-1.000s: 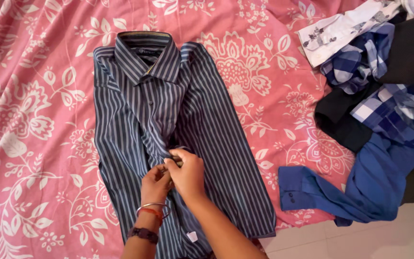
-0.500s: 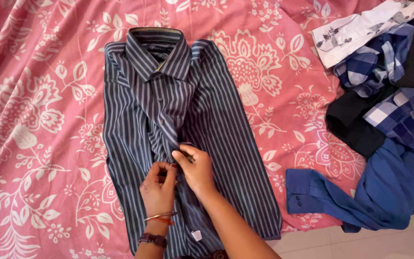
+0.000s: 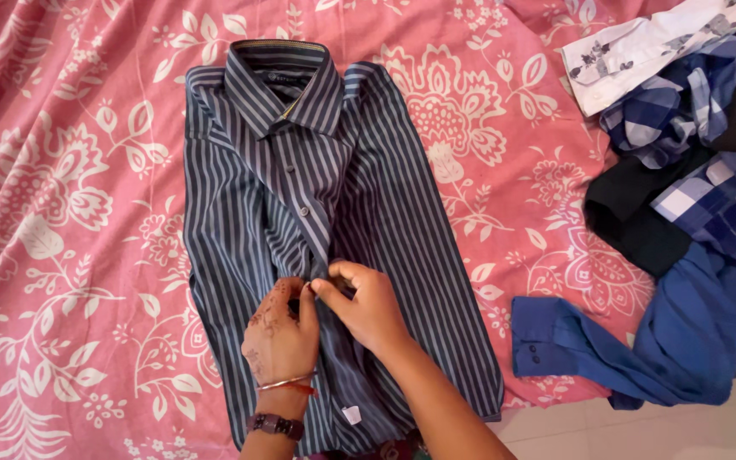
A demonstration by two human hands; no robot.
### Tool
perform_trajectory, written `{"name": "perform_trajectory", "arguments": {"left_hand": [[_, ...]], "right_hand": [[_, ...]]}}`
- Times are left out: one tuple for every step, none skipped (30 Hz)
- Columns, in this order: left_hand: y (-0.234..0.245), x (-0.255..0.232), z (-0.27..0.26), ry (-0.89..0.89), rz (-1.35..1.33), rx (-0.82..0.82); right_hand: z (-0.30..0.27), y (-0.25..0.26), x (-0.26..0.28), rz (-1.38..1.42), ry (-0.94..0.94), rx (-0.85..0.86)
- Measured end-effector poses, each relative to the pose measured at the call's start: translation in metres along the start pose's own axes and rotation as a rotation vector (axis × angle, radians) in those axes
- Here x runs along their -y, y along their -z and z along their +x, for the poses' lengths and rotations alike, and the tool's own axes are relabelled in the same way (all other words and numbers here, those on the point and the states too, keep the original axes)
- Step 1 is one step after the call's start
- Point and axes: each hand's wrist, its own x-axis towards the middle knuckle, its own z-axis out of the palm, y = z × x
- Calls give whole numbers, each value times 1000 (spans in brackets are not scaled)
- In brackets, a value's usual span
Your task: The person picks up a striped shirt from a pile of clothes, buttons several buttons on the front, and then spreads the shirt out on the bed, smoothing it with their hands.
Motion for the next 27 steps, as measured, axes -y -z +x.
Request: {"name": "perform_trajectory", "arguments": {"left_hand": [[0,1,0,33,-32,32],[-1,3,-1,67,-64,64],[-2,6,0,68,-62,64],[-3,8,1,66,-132,88],[-5,10,1,64,-204,114],[-6,11,1,64,-204,116],[-6,12,1,62,-235,122],[-6,11,1,59,-267,129],[-5,11,1,58,-266,129],[-3,9,1,71,-208,115],[-2,7,-1,87,-152,102],[0,5,-2,89,-153,103],[1,4,-2,97,-135,93],[1,2,-1,106,-116,83],[1,2,0,106,-117,81],[0,1,1,34,-78,27],[1,2,0,-38,-38,-27],[1,2,0,-36,-37,-29],[0,1,0,-14,11,-34],[0,0,1,8,58,-39],[0,-1,2,8,57,-39],[0,-2,3,-2,26,-29],[-1,-3,4,-13,-5,-17],[-1,-4,5,-13,-8,-15],[-1,-5,6,-11,-4,3],[-1,-5,7,-8,0,22],[-1,-5,9,-8,-2,26]], "right_hand": [[-2,1,1,-17,109,1],[-3,3,0,-19,107,1],[-4,4,-1,10,202,-7],[-5,4,-2,38,297,-14],[-6,2,-5,38,295,-15],[-6,1,-7,100,207,-30],[-6,-1,-9,162,121,-45],[-6,-1,-10,163,120,-44],[-7,0,-11,67,149,-108],[-8,0,-11,-29,176,-172],[-10,0,-11,-31,175,-171],[-13,-1,-10,-56,224,-160],[-13,-1,-9,-81,278,-150],[-13,-2,-7,-83,281,-149],[-15,-4,-5,-88,304,-171],[-15,-5,-2,-93,328,-192],[-17,-6,0,-93,328,-189],[-19,-7,2,-132,325,-260],[-20,-7,4,-172,322,-332],[-19,-9,6,-172,323,-332],[-19,-11,7,-170,358,-327],[-19,-13,8,-167,394,-322],[-18,-13,8,-170,394,-323],[-17,-13,8,-140,357,-304],[-15,-13,8,-107,320,-286],[-14,-14,8,-108,318,-289],[-14,-14,8,-208,348,-370]]}}
